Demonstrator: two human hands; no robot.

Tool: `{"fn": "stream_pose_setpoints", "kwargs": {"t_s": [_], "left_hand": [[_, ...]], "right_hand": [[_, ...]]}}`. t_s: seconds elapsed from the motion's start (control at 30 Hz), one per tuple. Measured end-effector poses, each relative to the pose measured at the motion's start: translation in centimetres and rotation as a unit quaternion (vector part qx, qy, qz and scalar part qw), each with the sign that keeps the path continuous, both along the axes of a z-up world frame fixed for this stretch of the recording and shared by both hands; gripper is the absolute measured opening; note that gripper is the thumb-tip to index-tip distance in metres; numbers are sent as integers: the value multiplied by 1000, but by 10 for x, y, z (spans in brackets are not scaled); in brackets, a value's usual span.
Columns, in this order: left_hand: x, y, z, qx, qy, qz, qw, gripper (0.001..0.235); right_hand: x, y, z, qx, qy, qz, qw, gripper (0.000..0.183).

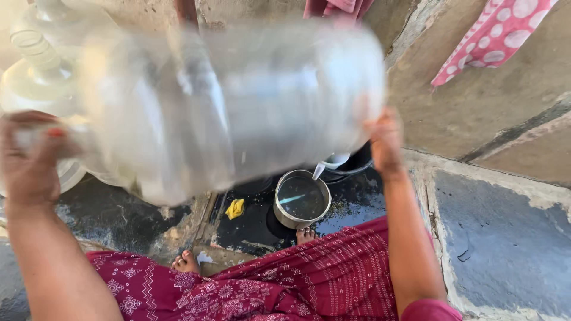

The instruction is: The person scrubs the exterior of a large plastic water jug with a sponge, then pours water from a small container into the jug and shakes it to rinse the interior.

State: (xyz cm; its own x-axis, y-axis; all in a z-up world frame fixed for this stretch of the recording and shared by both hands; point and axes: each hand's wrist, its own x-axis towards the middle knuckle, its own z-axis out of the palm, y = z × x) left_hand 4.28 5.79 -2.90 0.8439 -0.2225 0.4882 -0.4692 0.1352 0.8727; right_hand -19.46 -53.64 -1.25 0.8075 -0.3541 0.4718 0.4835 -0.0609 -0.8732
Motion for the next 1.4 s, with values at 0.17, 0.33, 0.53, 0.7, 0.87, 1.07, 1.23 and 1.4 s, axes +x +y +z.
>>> {"fn": "stream_pose_setpoints", "kwargs": {"t_s": [0.17,0.33,0.53,0.7,0.87,1.07,1.23,1.4], "left_hand": [[10,-7,-13,-226,-81,-88,967,45],[23,-15,-30,-261,-51,1,964,46],[13,-5,-20,-20,206,154,966,49],[14,-28,-20,260,425,141,855,61],[-4,-20,-13,256,314,166,899,46],[2,-17,-9,-159,-4,-2,987,27],[18,-28,-39,-300,-99,-43,948,19],[20,-19,-37,-269,-14,8,963,21]], "right_hand": [[-21,1,26,101,-205,71,971,58],[3,15,-7,22,14,-29,999,74],[28,-14,-33,102,20,-20,994,93],[52,-15,-65,-97,484,-131,860,85],[45,2,-61,4,352,-86,932,58],[-9,-20,24,34,-238,75,968,37],[4,-8,17,1,-129,-15,992,49],[21,-12,-22,40,-43,-80,995,64]]}}
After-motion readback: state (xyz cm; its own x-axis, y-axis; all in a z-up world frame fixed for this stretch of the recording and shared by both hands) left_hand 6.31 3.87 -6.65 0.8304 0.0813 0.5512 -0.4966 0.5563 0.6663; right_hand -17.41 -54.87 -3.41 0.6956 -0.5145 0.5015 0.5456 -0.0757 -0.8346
